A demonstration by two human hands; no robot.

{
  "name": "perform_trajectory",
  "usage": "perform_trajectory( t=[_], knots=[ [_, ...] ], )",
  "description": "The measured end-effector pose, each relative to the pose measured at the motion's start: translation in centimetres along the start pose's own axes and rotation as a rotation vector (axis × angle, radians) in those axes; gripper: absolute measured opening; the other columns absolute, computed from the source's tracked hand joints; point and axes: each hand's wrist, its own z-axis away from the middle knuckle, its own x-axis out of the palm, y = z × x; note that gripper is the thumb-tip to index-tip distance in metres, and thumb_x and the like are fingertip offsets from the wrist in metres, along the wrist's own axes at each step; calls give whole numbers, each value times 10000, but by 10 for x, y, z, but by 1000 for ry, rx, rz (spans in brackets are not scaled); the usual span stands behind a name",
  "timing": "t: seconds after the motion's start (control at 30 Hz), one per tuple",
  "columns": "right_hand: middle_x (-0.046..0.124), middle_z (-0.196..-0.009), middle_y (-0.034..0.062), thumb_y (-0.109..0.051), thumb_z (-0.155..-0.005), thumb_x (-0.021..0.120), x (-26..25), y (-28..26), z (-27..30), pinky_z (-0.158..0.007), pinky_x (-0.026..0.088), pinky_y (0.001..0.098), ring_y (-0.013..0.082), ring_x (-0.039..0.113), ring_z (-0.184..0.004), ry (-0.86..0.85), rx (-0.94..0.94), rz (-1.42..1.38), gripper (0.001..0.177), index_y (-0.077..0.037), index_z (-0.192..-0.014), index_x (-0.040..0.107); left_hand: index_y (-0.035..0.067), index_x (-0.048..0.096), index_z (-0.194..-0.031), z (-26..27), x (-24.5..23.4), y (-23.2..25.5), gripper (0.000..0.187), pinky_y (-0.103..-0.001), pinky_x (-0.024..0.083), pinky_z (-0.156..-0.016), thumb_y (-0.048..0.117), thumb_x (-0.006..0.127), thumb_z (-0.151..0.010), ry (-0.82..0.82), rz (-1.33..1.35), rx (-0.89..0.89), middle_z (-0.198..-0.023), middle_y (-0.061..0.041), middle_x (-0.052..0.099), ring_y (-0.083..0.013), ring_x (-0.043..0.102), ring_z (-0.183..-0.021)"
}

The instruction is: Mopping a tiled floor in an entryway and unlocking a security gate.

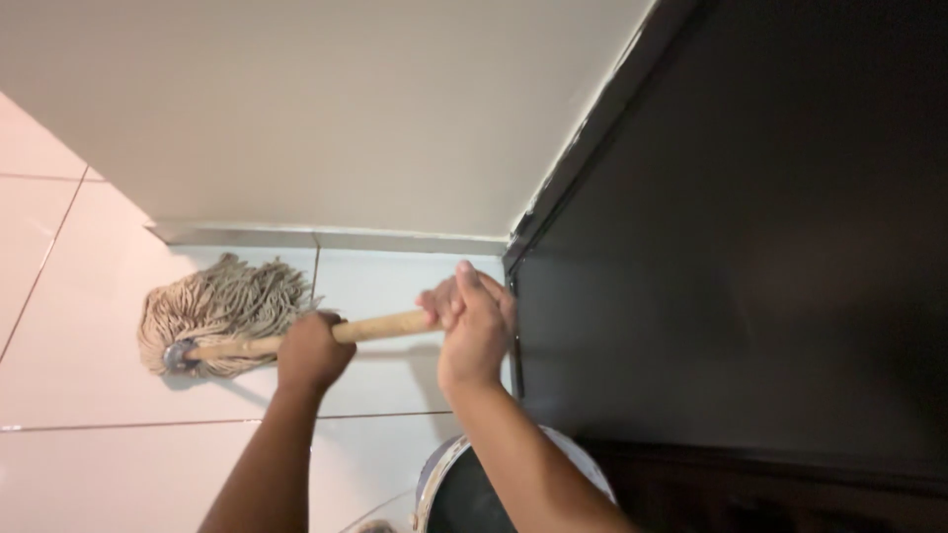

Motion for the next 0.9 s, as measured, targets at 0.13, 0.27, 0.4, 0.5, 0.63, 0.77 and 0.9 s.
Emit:
perform_trajectory(
  t=[0.13, 0.27, 0.4, 0.5, 0.63, 0.77, 0.9],
  knots=[
    [408, -515, 33, -221, -982, 572, 14, 14, -15, -631, 512, 391, 195, 431, -480, -132, -6, -18, 453, -108, -583, 388, 129, 806, -973, -10, -10, -6, 233, -494, 560, -836, 187, 700, -774, 49, 6, -59, -943, -196, 752, -395, 713, -929],
    [412, -500, 31, -230, -1001, 597, 30, 14, -31, -563, 450, 354, 154, 395, -454, -322, 28, 14, 483, -110, -583, 386, 77, 802, -955, -31, -18, -23, 255, -485, 565, -840, 248, 747, -774, 84, -9, -48, -902, -222, 749, -399, 721, -897],
    [466, -501, 28, -208, -981, 612, 56, -14, -25, -467, 348, 299, 114, 409, -456, -584, 54, 143, 435, -49, -592, 502, 76, 804, -962, -22, -42, -25, 413, -450, 582, -811, 333, 879, -648, -56, 5, -62, -857, -200, 768, -358, 752, -817],
    [498, -570, 9, -154, -993, 624, 75, -37, -23, -512, 323, 296, 90, 436, -541, -821, 79, 201, 449, -48, -574, 502, 80, 811, -959, -5, -42, -21, 366, -440, 578, -745, 284, 858, -659, 87, 204, -70, -817, -190, 772, -334, 763, -759],
    [418, -556, -41, -133, -1008, 620, 79, -66, -26, -544, 280, 296, 62, 375, -591, -974, 101, 230, 450, -78, -605, 427, 69, 802, -936, -9, -6, 3, 255, -431, 557, -695, 233, 799, -740, 319, 398, 9, -772, -191, 747, -323, 747, -700],
    [433, -564, -56, -152, -970, 617, 74, -101, -27, -497, 257, 292, 39, 368, -555, -919, -77, 535, 439, -52, -567, 475, 21, 755, -816, -22, 16, 43, 147, -441, 515, -643, 161, 755, -767, 439, 457, 84, -692, -204, 690, -323, 683, -626],
    [395, -565, -84, -154, -973, 642, 61, -120, -11, -479, 228, 282, 20, 330, -545, -787, -106, 672, 485, -55, -549, 429, 5, 718, -751, -15, 25, 84, 141, -430, 505, -612, 142, 747, -730, 400, 591, 150, -660, -192, 679, -296, 669, -602]
  ],
)
